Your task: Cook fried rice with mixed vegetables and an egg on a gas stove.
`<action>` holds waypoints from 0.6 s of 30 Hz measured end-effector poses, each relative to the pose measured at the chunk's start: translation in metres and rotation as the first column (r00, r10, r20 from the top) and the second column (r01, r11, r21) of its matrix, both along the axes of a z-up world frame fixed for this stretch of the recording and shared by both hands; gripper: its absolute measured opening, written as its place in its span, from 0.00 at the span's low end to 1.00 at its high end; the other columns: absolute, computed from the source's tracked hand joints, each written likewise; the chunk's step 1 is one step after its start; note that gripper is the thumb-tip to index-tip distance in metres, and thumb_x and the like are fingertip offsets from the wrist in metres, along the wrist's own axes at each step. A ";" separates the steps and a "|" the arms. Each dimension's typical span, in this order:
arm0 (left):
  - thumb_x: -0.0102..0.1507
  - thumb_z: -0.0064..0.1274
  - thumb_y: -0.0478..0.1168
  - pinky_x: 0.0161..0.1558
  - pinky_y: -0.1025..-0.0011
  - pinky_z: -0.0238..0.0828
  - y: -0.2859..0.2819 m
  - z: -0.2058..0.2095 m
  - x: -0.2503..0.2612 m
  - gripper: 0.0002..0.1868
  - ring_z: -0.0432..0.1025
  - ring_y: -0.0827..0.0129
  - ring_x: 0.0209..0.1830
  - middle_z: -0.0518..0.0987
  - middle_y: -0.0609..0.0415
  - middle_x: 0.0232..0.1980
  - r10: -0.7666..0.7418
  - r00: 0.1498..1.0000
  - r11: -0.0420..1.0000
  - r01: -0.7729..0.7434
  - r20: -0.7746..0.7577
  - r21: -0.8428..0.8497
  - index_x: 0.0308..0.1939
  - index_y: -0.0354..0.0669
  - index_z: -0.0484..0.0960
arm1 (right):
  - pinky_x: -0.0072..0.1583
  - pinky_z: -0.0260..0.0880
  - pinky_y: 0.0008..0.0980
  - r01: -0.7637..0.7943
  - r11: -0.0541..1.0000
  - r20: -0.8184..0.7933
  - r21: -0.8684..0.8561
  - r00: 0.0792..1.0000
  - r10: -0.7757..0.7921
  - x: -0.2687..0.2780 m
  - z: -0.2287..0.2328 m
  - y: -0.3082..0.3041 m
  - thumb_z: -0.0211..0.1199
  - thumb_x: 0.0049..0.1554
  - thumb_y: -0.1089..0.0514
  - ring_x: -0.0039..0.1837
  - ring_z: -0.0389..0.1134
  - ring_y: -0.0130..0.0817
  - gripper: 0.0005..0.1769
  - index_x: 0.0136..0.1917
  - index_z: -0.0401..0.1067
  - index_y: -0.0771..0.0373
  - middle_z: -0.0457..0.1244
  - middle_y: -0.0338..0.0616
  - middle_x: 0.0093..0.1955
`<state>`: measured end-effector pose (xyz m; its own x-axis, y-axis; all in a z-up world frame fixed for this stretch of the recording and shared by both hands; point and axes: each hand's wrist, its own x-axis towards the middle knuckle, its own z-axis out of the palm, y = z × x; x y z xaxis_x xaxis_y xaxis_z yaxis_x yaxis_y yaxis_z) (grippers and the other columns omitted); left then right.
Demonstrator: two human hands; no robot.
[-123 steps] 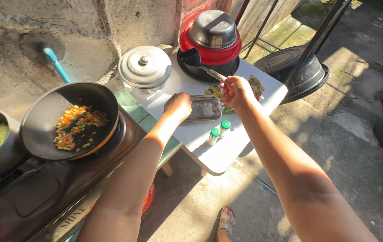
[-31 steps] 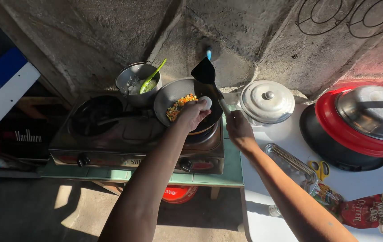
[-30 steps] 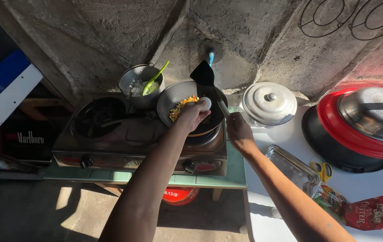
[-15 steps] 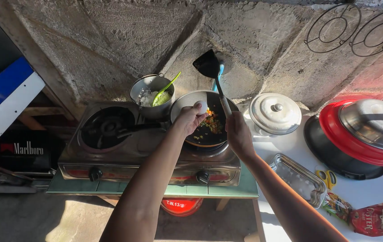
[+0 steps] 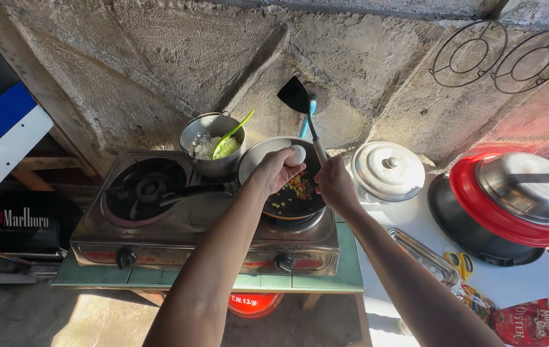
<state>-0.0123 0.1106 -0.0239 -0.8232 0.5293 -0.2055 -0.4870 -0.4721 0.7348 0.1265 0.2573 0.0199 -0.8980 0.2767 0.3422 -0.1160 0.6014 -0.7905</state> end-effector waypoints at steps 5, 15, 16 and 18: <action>0.65 0.52 0.39 0.41 0.72 0.84 -0.004 0.009 0.003 0.20 0.78 0.57 0.42 0.77 0.39 0.49 -0.072 0.996 0.995 0.067 -0.059 -0.074 0.55 0.26 0.74 | 0.35 0.66 0.40 0.106 0.989 0.155 -0.102 0.984 -0.090 -0.055 -0.023 0.029 0.62 0.57 0.55 0.34 0.66 0.35 0.15 0.49 0.65 0.69 0.64 0.50 0.35; 0.59 0.53 0.39 0.35 0.73 0.83 -0.012 0.034 -0.001 0.18 0.80 0.62 0.33 0.82 0.43 0.42 -0.168 0.974 0.920 0.099 -0.154 -0.379 0.48 0.27 0.79 | 0.26 0.53 0.24 -0.063 0.900 0.337 -0.432 0.914 0.226 -0.066 0.015 0.015 0.79 0.45 0.53 0.27 0.56 0.21 0.35 0.63 0.73 0.66 0.67 0.44 0.36; 0.59 0.53 0.39 0.35 0.73 0.83 -0.013 0.045 0.005 0.18 0.80 0.62 0.33 0.82 0.43 0.42 -0.166 0.975 0.920 0.098 -0.151 -0.379 0.48 0.27 0.79 | 0.26 0.53 0.24 -0.064 0.900 0.340 -0.432 0.912 0.228 -0.066 0.019 0.012 0.79 0.45 0.53 0.27 0.56 0.21 0.35 0.63 0.73 0.66 0.67 0.44 0.36; 0.57 0.53 0.40 0.30 0.73 0.81 -0.014 0.068 0.016 0.16 0.78 0.65 0.29 0.83 0.45 0.38 -0.168 0.969 0.803 0.028 -0.180 -0.595 0.44 0.33 0.85 | 0.26 0.52 0.24 -0.059 0.919 0.361 -0.391 0.908 0.212 -0.067 0.027 0.007 0.79 0.44 0.52 0.27 0.59 0.21 0.36 0.63 0.74 0.66 0.69 0.41 0.37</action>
